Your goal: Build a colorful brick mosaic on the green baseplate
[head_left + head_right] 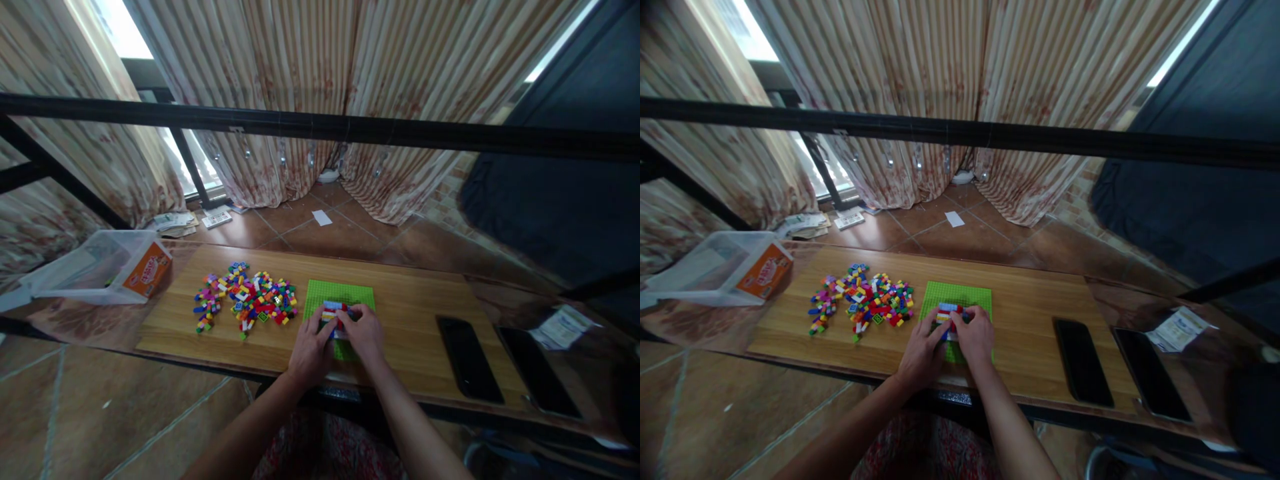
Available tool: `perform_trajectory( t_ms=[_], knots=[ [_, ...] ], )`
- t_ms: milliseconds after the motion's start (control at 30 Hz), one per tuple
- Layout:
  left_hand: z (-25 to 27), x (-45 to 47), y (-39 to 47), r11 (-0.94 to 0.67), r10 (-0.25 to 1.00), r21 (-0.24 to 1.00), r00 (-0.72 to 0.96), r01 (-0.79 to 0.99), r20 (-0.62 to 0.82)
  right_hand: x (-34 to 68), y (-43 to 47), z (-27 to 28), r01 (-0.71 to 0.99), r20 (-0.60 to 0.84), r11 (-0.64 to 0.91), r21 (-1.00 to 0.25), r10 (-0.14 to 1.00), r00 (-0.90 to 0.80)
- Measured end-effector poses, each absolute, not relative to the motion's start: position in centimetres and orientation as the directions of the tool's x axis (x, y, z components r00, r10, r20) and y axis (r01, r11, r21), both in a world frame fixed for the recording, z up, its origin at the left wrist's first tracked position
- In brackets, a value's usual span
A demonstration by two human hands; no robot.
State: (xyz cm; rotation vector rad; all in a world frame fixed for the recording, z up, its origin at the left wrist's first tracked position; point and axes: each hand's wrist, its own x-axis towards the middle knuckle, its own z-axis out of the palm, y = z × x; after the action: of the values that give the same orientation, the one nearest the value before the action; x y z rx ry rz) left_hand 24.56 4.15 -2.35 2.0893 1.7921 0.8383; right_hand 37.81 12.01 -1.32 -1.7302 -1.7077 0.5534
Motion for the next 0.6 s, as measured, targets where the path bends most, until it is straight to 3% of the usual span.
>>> perform_trajectory(
  t_ms=[433,600],
  knots=[
    [-2.1,24.6,3.9,-0.204,0.967,0.541,0.082,0.816,0.241,38.0,12.2,-2.4,0.707,0.153,0.103,-0.7,0.988,0.006],
    [-2.3,24.7,4.1,-0.193,0.967,0.546,0.063,0.815,0.248,38.5,12.5,-2.5,0.69,0.082,0.088,-0.718,0.996,-0.041]
  ],
)
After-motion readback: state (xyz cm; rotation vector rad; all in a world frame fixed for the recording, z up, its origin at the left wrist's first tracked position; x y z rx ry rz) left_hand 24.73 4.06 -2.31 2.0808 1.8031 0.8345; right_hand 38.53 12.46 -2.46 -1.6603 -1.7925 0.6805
